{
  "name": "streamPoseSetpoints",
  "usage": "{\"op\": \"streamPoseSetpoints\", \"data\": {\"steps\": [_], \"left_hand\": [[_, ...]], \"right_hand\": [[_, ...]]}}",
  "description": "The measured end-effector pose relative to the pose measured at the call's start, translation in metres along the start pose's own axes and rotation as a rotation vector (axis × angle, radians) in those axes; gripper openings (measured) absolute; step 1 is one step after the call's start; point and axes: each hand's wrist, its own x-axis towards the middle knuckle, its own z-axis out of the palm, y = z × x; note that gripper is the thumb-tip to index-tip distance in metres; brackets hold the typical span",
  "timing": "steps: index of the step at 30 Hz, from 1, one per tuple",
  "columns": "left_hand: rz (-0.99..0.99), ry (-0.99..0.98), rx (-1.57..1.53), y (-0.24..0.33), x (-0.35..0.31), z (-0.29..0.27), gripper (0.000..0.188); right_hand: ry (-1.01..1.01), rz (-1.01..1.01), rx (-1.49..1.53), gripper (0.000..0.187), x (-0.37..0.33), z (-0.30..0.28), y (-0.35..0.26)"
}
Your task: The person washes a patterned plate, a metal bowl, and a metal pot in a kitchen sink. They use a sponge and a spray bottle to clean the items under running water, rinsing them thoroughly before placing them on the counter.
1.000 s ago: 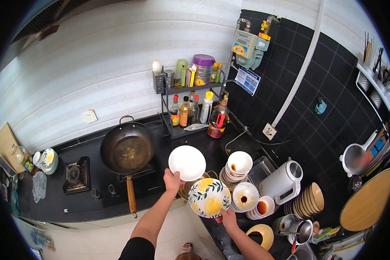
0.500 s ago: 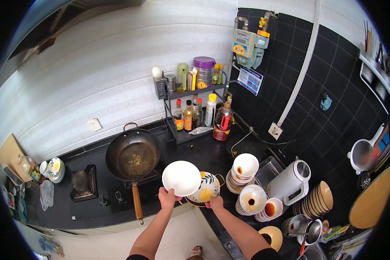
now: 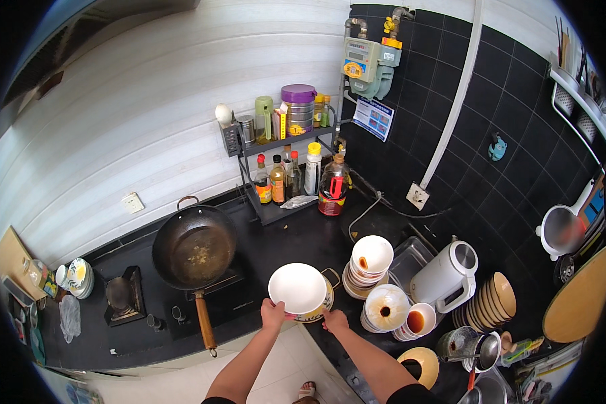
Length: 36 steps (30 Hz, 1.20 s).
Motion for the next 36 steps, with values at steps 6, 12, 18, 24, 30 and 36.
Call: {"op": "streamPoseSetpoints", "data": {"steps": [6, 12, 18, 24, 30, 36], "left_hand": [[-0.008, 0.018, 0.128, -0.048, 0.022, 0.016, 0.027], [0.165, 0.155, 0.568, -0.083, 0.041, 0.014, 0.031], [-0.133, -0.008, 0.772, -0.008, 0.008, 0.022, 0.039], [0.051, -0.025, 1.347, -0.011, 0.017, 0.011, 0.045], [0.479, 0.054, 1.383, 0.008, -0.014, 0.03, 0.04], [0.882, -0.245, 0.829, 0.078, -0.149, 0.115, 0.022]], "right_hand": [[-0.115, -0.012, 0.336, 0.026, -0.013, -0.001, 0.03], [-0.192, -0.093, 0.529, 0.021, -0.055, -0.024, 0.054], [-0.173, -0.173, 0.657, 0.02, -0.095, -0.056, 0.07], [-0.1, -0.289, 0.79, 0.021, -0.14, -0.108, 0.091], [0.093, -0.376, 0.918, 0.022, -0.206, -0.172, 0.143], [0.276, -0.468, 0.958, 0.022, -0.276, -0.225, 0.202]]}}
